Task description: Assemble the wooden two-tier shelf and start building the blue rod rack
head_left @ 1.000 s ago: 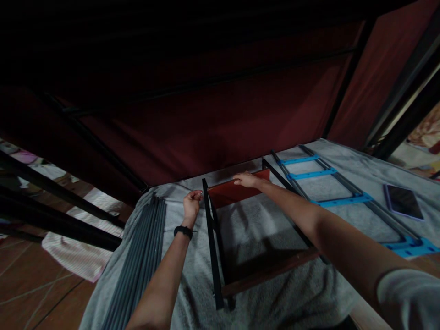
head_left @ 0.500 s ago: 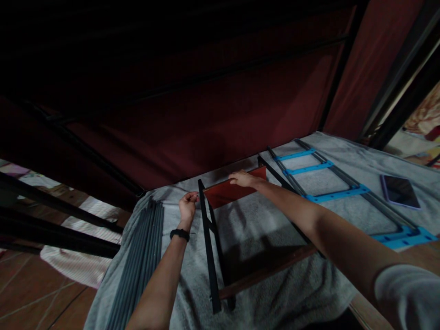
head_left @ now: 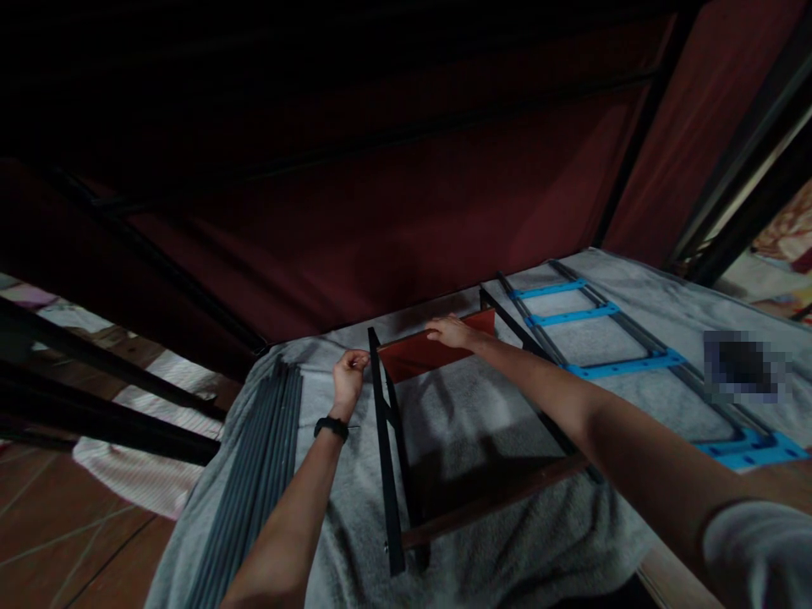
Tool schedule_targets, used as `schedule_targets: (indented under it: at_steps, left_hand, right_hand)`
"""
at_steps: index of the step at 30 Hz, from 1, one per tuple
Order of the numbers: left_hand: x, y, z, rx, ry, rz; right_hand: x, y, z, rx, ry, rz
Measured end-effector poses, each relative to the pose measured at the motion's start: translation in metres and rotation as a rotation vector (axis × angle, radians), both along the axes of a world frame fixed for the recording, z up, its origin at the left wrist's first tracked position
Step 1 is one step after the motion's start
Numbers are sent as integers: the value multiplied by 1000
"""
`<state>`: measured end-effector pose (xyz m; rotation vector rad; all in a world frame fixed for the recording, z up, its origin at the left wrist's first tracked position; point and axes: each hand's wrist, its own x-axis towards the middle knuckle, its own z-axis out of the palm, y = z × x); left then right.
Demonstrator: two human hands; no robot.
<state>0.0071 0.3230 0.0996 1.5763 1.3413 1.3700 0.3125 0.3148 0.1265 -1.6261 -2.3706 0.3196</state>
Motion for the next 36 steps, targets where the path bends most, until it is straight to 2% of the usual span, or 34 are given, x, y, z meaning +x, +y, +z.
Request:
schedule_targets:
  at_steps: [13,20,24,30,36]
  left_hand:
    - [11,-3,2,-31,-104,-64]
    - [17,-10,-9,-193,-370,6]
    - [20,-7,-10,-222,-360,7]
    - [18,-7,-3,-186,-357,-3]
    - [17,-12,-7,-220,-383,-15]
  right_hand:
    - [-2,-4,5,-13,-15,-31]
    - [-2,-5,4,-8,-16,-32]
    - [-2,-4,2,-10,1,-32]
    - [-2,-4,3,-18,4,-42]
    - [-2,-3,4,-29,-8,-48]
